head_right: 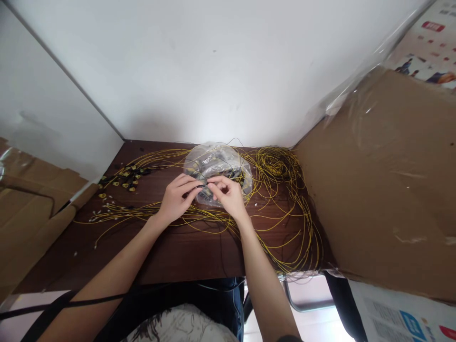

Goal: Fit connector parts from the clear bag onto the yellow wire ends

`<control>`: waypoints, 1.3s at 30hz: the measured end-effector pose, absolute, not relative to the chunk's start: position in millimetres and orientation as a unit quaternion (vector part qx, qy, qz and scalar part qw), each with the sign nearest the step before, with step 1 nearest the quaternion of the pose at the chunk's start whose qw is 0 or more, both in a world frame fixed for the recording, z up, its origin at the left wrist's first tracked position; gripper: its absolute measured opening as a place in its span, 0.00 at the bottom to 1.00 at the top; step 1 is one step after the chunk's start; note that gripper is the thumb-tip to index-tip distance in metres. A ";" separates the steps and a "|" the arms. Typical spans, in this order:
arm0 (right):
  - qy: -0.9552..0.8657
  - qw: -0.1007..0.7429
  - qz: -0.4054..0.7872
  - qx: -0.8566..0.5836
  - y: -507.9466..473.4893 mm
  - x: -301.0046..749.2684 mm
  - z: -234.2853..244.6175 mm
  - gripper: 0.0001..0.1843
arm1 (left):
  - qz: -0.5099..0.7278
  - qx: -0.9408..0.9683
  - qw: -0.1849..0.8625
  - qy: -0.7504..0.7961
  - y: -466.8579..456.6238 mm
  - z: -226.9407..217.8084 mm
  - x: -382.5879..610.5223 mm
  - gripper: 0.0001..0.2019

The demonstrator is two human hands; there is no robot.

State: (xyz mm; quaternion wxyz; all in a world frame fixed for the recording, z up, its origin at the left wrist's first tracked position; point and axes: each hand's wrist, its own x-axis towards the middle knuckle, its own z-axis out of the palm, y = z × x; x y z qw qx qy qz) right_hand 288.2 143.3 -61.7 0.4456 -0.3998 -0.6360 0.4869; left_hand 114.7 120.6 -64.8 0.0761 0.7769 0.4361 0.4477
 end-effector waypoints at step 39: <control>-0.462 0.634 0.555 -0.277 148.0 321.9 -49.6 0.11 | 0.521 0.687 0.075 0.501 119.2 -53.3 100.8 0.09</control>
